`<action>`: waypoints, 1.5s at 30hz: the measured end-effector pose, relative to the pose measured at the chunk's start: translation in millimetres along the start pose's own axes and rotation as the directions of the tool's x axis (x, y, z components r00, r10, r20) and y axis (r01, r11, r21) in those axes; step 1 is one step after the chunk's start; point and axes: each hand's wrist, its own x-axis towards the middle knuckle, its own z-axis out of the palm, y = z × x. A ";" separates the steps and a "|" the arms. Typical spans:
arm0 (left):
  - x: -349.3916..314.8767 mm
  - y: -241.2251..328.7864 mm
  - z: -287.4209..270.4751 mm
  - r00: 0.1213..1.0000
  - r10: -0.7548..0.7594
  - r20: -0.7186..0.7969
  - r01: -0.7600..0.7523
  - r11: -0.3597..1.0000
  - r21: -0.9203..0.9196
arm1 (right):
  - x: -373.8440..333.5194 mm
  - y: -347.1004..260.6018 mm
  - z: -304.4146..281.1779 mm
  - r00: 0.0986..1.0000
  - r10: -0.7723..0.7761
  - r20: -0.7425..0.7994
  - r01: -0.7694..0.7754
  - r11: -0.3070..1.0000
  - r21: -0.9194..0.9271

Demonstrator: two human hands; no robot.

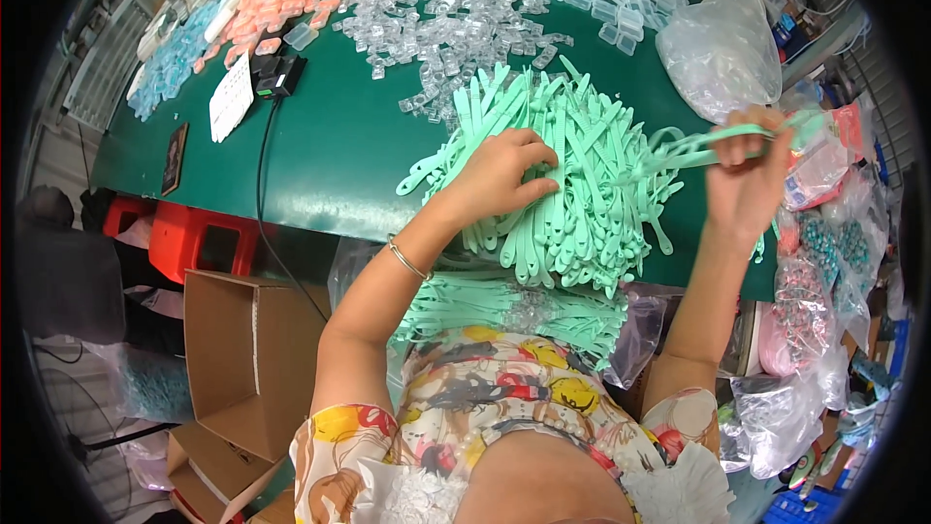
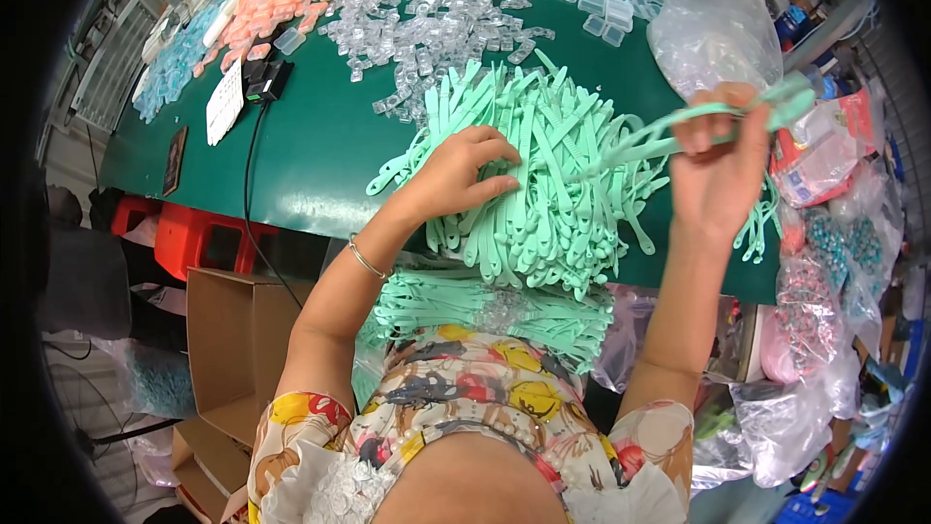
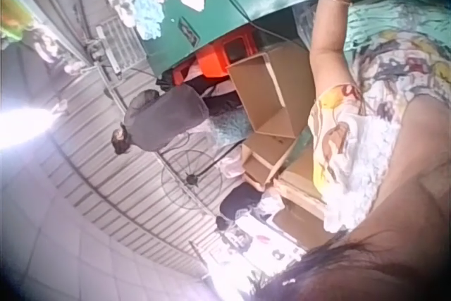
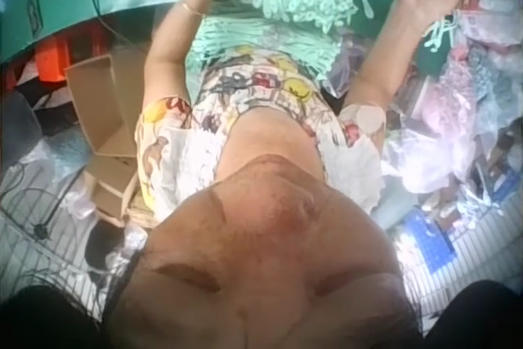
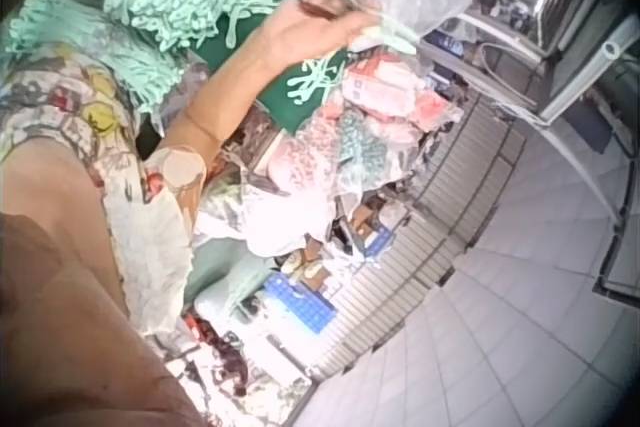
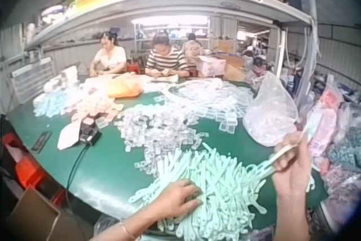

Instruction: Sorting and processing plastic straps and fasteners at a factory production workbench.

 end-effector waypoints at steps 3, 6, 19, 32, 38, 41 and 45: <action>8.8 -1.6 -10.5 0.988 -0.060 -0.144 0.037 0.987 -0.155 | -3.2 -21.8 -3.4 0.995 -0.095 -0.020 0.092 0.987 -0.135; 16.7 -45.1 -31.5 0.845 -0.294 -0.446 0.208 0.950 -0.234 | -17.5 -29.5 -8.8 1.000 -0.020 -0.004 0.019 0.976 -0.215; 16.3 -112.1 -71.2 0.746 -0.582 -0.323 0.655 0.555 0.512 | -88.3 -34.0 -21.6 0.921 0.329 -0.210 -0.383 0.865 -0.325; -37.9 77.4 -7.1 0.865 -0.439 0.241 0.287 0.040 -0.957 | -127.5 22.4 8.8 0.771 0.569 -0.285 -0.636 0.675 -0.374; -58.2 105.7 27.2 0.877 -0.361 0.316 0.335 -0.011 -0.942 | -142.5 39.5 2.8 0.713 0.698 -0.069 -0.692 0.685 -0.227; -61.8 102.5 33.3 0.880 -0.341 0.331 0.334 -0.050 -0.941 | -148.2 42.4 5.0 0.694 0.709 -0.124 -0.717 0.665 -0.210; -67.7 100.6 37.8 0.891 -0.318 0.325 0.313 -0.090 -0.945 | -151.4 45.4 0.7 0.660 0.743 -0.111 -0.745 0.629 -0.222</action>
